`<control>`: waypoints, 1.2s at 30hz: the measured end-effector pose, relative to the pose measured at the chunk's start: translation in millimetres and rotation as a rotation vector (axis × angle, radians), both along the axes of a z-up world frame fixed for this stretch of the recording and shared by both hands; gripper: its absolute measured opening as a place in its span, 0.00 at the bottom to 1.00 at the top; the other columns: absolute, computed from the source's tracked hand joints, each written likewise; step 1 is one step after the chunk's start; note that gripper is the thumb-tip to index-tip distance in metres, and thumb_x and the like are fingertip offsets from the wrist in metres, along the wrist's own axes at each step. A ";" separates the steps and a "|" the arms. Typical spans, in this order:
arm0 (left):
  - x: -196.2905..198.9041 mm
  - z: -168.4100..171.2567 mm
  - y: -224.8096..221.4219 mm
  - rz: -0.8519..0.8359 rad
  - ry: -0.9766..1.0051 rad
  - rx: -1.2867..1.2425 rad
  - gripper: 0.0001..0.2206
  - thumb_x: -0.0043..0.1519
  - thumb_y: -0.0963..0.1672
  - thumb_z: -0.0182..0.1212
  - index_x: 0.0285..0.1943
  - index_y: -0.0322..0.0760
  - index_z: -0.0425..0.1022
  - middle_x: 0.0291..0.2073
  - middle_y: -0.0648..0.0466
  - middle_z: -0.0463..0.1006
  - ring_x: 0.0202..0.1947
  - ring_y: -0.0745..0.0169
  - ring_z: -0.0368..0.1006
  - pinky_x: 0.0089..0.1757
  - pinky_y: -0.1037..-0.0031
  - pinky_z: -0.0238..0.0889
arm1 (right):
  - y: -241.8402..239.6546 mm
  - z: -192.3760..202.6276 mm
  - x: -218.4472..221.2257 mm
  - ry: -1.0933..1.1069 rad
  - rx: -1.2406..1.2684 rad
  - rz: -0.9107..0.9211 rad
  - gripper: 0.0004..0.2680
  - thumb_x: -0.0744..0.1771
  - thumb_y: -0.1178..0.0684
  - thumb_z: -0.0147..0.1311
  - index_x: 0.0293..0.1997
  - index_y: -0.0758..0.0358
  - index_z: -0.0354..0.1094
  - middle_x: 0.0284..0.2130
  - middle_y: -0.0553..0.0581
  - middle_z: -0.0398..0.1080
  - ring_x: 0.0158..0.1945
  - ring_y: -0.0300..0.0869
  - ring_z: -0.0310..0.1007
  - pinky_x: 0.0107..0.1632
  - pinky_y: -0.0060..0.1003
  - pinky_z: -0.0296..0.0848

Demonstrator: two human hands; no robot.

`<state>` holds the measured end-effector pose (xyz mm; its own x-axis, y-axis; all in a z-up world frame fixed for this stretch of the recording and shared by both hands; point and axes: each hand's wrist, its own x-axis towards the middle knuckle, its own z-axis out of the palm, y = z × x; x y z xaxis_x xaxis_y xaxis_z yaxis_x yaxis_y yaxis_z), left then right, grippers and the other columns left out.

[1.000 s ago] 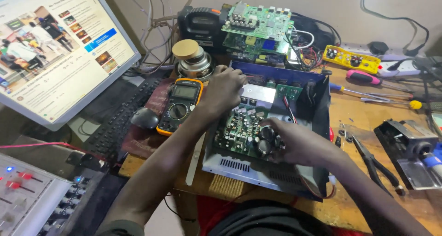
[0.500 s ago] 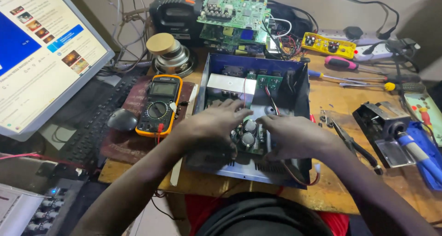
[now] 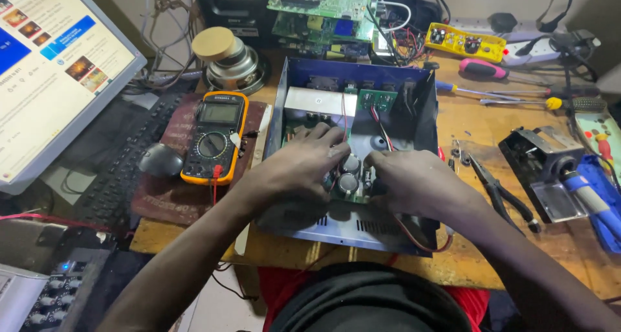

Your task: The person is assembling an electronic device by placing a PCB into a metal chassis and securing it with a screwdriver.

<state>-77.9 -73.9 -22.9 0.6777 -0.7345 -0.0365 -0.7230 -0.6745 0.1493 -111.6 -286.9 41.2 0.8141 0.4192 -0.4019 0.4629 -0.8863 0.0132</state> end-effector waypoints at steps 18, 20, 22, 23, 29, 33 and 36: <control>-7.7 12.9 1.8 -0.004 0.054 -0.038 0.49 0.42 0.49 0.87 0.76 0.35 0.67 0.67 0.38 0.68 0.64 0.34 0.64 0.58 0.43 0.64 | 5.1 10.1 -4.2 0.032 -0.012 -0.014 0.17 0.63 0.57 0.72 0.55 0.67 0.72 0.38 0.65 0.80 0.40 0.55 0.86 0.35 0.43 0.85; -9.2 14.3 3.1 -0.002 0.048 -0.045 0.50 0.42 0.49 0.87 0.76 0.35 0.67 0.67 0.38 0.68 0.64 0.34 0.64 0.58 0.43 0.64 | 5.6 10.5 -4.1 0.035 -0.011 -0.017 0.17 0.63 0.56 0.72 0.55 0.67 0.72 0.38 0.64 0.80 0.40 0.55 0.86 0.35 0.42 0.85; -8.5 11.0 1.6 -0.002 0.045 -0.054 0.51 0.41 0.49 0.87 0.77 0.35 0.66 0.67 0.38 0.68 0.64 0.34 0.64 0.58 0.43 0.63 | 5.2 11.2 -5.5 0.040 -0.013 -0.020 0.17 0.63 0.55 0.71 0.55 0.66 0.72 0.38 0.63 0.80 0.40 0.54 0.86 0.34 0.41 0.85; -6.5 7.8 0.6 0.015 0.046 -0.044 0.51 0.40 0.49 0.88 0.77 0.36 0.67 0.67 0.39 0.68 0.64 0.35 0.65 0.58 0.44 0.64 | 5.6 11.8 -6.0 0.035 -0.010 -0.019 0.16 0.63 0.55 0.71 0.54 0.66 0.72 0.38 0.63 0.80 0.40 0.54 0.86 0.35 0.42 0.85; -12.1 11.4 3.8 0.005 0.046 -0.040 0.51 0.42 0.49 0.87 0.79 0.37 0.65 0.68 0.39 0.67 0.66 0.35 0.63 0.60 0.42 0.62 | 7.2 13.7 -6.3 0.047 -0.014 -0.026 0.17 0.63 0.57 0.72 0.54 0.66 0.72 0.39 0.63 0.80 0.42 0.56 0.86 0.35 0.41 0.85; -9.4 7.7 2.4 0.013 0.028 -0.030 0.50 0.43 0.49 0.88 0.78 0.38 0.66 0.67 0.39 0.68 0.66 0.36 0.63 0.60 0.43 0.61 | 5.7 14.3 -5.5 0.058 0.001 -0.044 0.17 0.63 0.55 0.72 0.55 0.65 0.72 0.39 0.63 0.80 0.42 0.53 0.86 0.37 0.41 0.84; -10.7 11.1 1.4 0.020 0.046 -0.011 0.50 0.45 0.50 0.87 0.79 0.39 0.65 0.68 0.39 0.68 0.66 0.37 0.63 0.61 0.44 0.61 | 4.5 12.4 -5.2 0.041 0.007 -0.021 0.18 0.62 0.57 0.73 0.55 0.67 0.72 0.40 0.64 0.81 0.42 0.57 0.86 0.35 0.43 0.85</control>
